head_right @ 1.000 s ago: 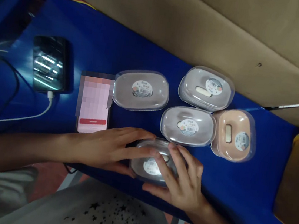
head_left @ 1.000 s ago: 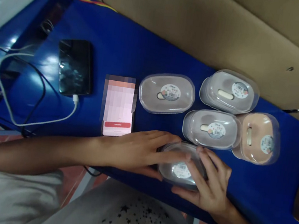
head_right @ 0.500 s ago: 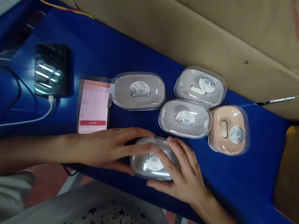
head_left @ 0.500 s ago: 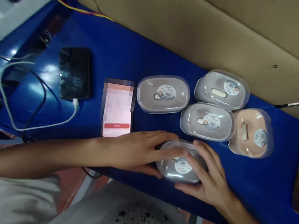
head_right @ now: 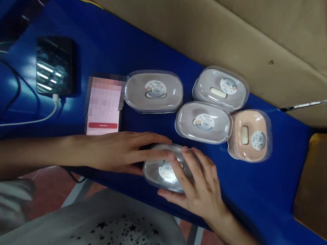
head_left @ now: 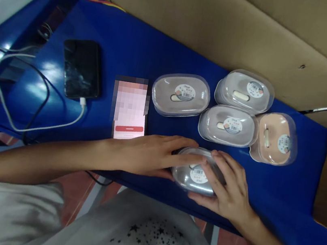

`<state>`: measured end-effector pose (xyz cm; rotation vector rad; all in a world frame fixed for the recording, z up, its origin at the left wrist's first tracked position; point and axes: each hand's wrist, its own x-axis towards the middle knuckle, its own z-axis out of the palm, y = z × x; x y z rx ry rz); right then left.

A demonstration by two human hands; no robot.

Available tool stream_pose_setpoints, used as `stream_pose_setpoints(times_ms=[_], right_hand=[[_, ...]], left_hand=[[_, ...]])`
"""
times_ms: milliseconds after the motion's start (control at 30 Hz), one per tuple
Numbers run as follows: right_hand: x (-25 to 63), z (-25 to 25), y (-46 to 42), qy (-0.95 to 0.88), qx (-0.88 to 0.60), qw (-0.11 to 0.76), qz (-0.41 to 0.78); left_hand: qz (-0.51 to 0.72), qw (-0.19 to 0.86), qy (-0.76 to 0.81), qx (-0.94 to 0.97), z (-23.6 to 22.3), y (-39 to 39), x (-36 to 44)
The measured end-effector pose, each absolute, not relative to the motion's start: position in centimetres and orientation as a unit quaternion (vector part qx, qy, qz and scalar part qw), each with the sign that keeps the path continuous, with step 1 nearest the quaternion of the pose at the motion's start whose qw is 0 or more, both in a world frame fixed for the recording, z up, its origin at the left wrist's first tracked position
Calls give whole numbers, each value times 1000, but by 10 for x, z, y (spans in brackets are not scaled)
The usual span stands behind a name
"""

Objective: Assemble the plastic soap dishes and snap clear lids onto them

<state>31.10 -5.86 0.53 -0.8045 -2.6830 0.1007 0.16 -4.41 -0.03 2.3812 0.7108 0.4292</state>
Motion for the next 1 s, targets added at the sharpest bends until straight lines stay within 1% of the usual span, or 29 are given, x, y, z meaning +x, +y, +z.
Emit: stream_pose_setpoints(times_ms=[233,433,600,700,833,1000], right_hand=[[314,6,-53,-945,-277,165,62],[318,10,-50,-951,-260,151,77],[326,7,-52,-930,-318,89,159],[327,6,-53,-929,-320,89,163],[324,7,-50,-945,-272,131,124],[319,3,-49,-942,-286,136,115]], left_hand=[[158,316,263,898,1,-44,-1],[144,401,294,855,4,-43,-3],[159,462,330,808,10,-40,1],[172,483,338,789,12,-40,2],[161,468,325,805,10,-39,0],[151,388,290,862,-2,-38,-3]])
